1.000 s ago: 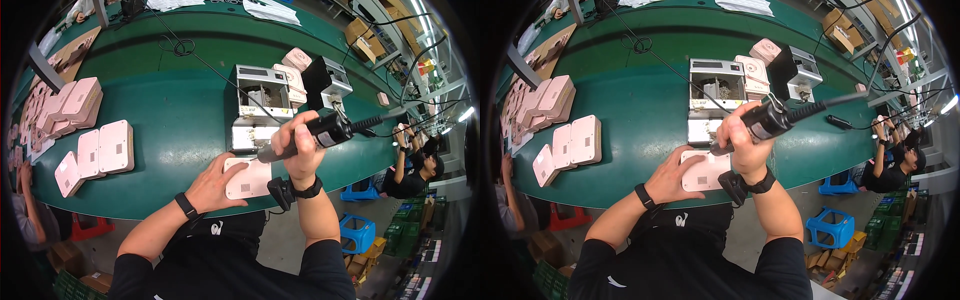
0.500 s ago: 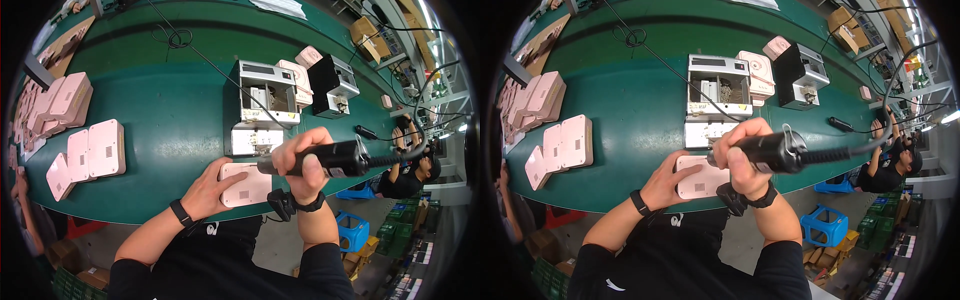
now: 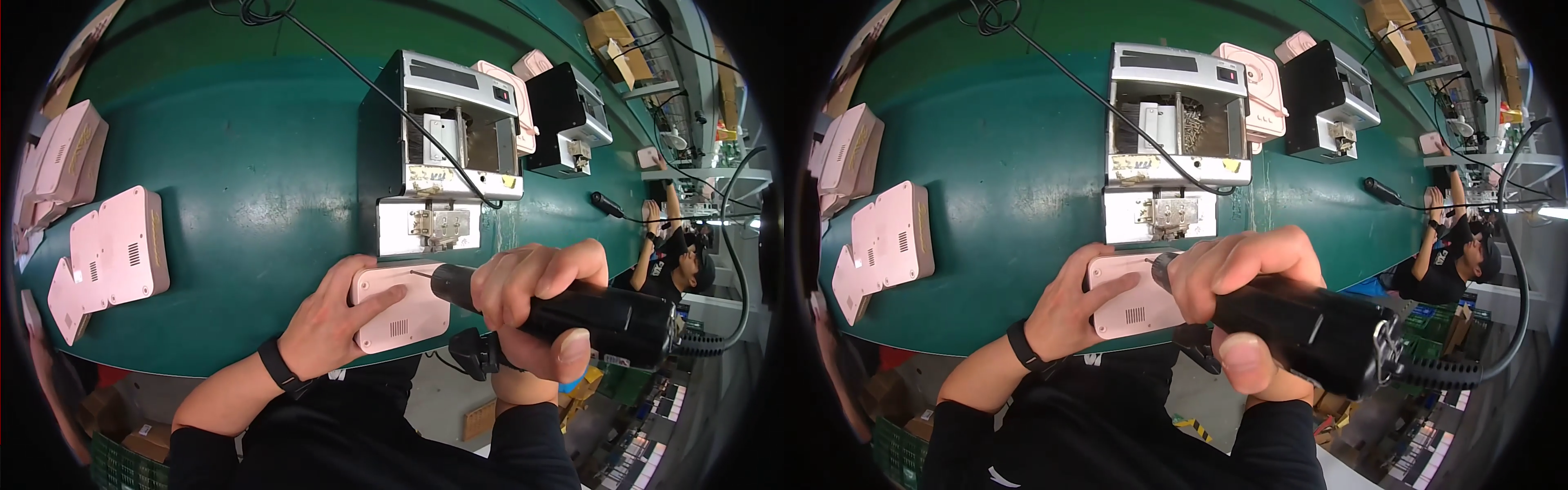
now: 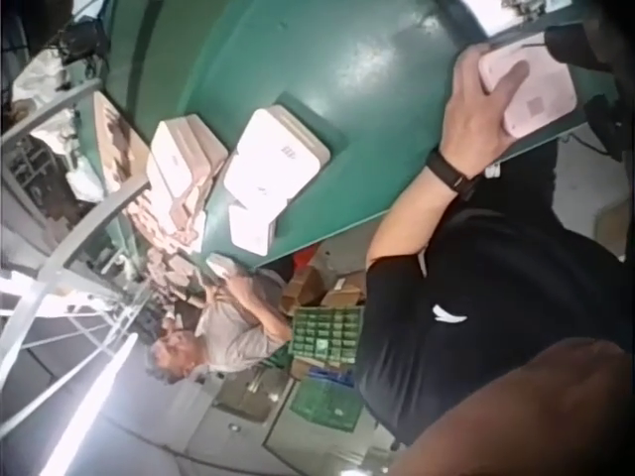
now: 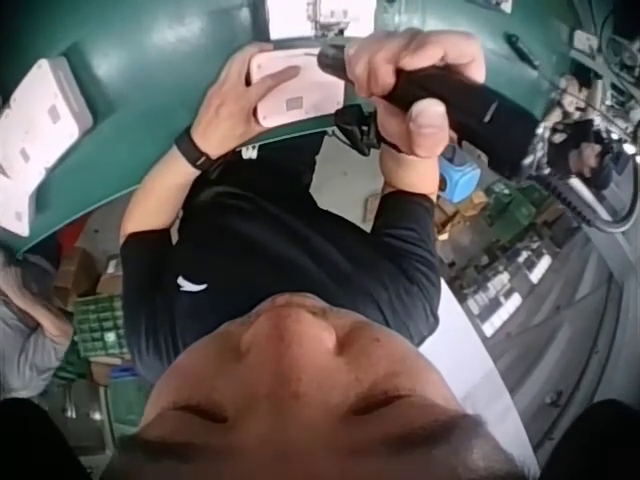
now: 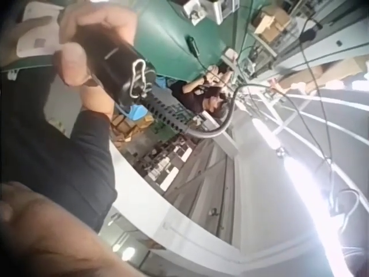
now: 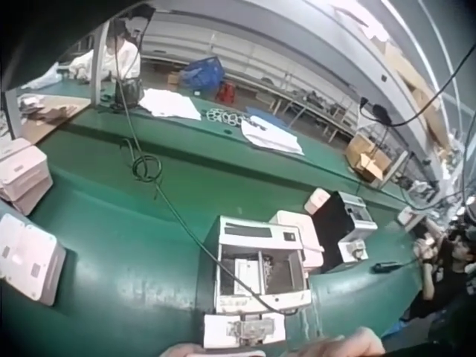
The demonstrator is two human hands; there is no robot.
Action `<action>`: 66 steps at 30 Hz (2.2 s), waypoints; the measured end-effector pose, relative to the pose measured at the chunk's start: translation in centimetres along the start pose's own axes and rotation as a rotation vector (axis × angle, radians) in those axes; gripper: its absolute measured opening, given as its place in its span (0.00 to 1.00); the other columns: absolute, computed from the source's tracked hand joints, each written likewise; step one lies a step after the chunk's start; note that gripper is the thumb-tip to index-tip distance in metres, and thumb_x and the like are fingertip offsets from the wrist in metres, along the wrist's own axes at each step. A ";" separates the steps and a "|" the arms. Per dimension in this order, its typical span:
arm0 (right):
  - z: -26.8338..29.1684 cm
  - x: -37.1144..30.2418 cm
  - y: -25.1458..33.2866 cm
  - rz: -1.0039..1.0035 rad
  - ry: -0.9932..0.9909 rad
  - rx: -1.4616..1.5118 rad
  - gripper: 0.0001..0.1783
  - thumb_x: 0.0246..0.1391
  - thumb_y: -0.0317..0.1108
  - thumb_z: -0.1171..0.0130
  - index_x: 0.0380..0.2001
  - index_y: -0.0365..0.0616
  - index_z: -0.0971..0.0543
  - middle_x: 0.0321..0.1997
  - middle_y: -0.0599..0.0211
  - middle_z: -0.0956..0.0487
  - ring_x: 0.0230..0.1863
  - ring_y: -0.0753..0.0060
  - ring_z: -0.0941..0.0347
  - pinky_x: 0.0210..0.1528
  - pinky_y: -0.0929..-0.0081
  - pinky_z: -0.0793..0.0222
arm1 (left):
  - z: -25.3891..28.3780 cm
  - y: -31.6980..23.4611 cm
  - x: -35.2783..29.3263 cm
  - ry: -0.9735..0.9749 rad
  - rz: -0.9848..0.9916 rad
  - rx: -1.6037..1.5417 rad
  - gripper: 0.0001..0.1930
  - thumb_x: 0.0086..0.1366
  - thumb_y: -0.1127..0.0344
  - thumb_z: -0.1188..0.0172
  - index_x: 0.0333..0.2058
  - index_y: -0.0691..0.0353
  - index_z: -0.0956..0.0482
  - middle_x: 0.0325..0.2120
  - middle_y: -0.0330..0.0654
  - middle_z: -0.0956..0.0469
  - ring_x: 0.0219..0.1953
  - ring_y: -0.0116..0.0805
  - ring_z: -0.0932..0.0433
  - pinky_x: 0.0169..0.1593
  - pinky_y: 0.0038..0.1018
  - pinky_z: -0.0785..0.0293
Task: The person assembles electronic devices by picking up a pink housing, placing it on a fixture to receive screws, and driving screws into it with a power screwdriver. Each completed device is then moved aside before the process is repeated with the next housing.
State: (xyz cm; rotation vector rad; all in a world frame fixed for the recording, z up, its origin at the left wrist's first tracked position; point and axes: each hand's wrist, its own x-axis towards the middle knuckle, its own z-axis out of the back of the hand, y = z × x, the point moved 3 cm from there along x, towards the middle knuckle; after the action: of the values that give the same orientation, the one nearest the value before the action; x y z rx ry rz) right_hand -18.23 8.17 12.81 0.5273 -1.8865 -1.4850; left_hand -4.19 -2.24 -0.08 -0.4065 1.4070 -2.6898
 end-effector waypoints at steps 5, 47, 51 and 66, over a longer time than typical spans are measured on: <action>0.4 0.1 0.1 0.057 0.008 0.020 0.25 0.51 0.52 0.37 0.35 0.46 0.36 0.18 0.69 0.32 0.14 0.73 0.37 0.22 0.70 0.37 | -0.2 -0.4 -0.1 -0.007 -0.014 0.042 0.36 0.46 0.64 0.25 0.57 0.47 0.25 0.55 0.53 0.37 0.56 0.53 0.30 0.50 0.37 0.22; -2.6 -1.1 -0.4 0.098 0.125 0.155 0.20 0.56 0.42 0.39 0.38 0.42 0.36 0.22 0.62 0.31 0.19 0.73 0.38 0.25 0.70 0.35 | -1.4 -1.9 0.5 -0.024 -0.099 0.040 0.34 0.42 0.63 0.23 0.53 0.49 0.23 0.52 0.49 0.35 0.55 0.51 0.30 0.55 0.40 0.27; -2.7 -1.2 -0.5 0.107 0.120 0.133 0.19 0.56 0.41 0.39 0.38 0.42 0.36 0.21 0.62 0.31 0.19 0.73 0.37 0.24 0.70 0.35 | -1.5 -2.0 0.5 -0.016 -0.102 0.045 0.34 0.42 0.63 0.23 0.52 0.49 0.22 0.54 0.49 0.35 0.56 0.52 0.31 0.56 0.40 0.28; 1.3 0.9 2.9 0.315 -0.094 0.050 0.11 0.61 0.38 0.51 0.40 0.42 0.34 0.20 0.64 0.32 0.17 0.72 0.37 0.23 0.68 0.35 | 0.2 -2.0 -1.9 -0.116 0.022 -0.035 0.40 0.41 0.64 0.22 0.57 0.50 0.27 0.59 0.52 0.38 0.58 0.54 0.31 0.58 0.41 0.28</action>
State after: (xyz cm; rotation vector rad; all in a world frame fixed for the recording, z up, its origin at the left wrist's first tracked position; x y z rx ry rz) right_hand -19.52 9.30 15.65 0.1721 -1.9771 -1.2770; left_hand -2.18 -0.88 1.22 -0.5377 1.4199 -2.5819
